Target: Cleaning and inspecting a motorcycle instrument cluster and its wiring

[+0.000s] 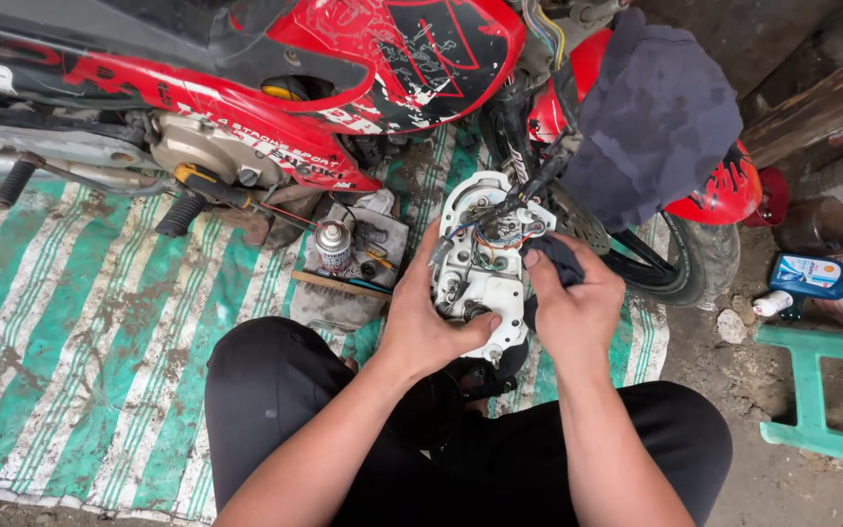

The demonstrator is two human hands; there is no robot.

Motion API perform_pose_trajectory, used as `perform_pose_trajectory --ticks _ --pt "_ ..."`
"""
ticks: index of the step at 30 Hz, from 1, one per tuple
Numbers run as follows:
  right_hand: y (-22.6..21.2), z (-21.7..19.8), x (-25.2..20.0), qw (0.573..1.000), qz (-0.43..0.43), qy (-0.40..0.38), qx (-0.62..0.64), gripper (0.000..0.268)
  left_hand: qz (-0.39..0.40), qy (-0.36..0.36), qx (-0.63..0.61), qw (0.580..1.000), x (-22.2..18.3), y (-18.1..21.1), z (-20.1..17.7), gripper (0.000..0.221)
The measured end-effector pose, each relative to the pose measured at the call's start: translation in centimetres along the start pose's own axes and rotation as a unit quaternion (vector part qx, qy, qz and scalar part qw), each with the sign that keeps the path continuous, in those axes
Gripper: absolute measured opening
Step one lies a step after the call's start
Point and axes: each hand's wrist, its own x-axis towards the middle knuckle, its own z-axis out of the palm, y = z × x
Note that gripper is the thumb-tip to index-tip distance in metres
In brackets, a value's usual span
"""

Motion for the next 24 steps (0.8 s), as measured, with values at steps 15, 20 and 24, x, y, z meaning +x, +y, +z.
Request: perform_pose_trajectory --ticks 15,20,24 --pt "-1.0 -0.1 -0.5 0.999 -0.023 -0.005 0.033 0.022 -0.032 0.012 -0.003 0.999 0.4 0.2 0.1 0.129" --pt "0.8 -0.2 0.0 0.999 0.0 -0.014 -0.039 0.018 -0.019 0.019 0.007 1.0 0.1 0.1 0.1 0.129" --pt "1.1 -2.9 0.7 0.996 0.005 -0.083 -0.04 0.018 -0.024 0.005 0.014 1.0 -0.1 -0.5 -0.2 0.129"
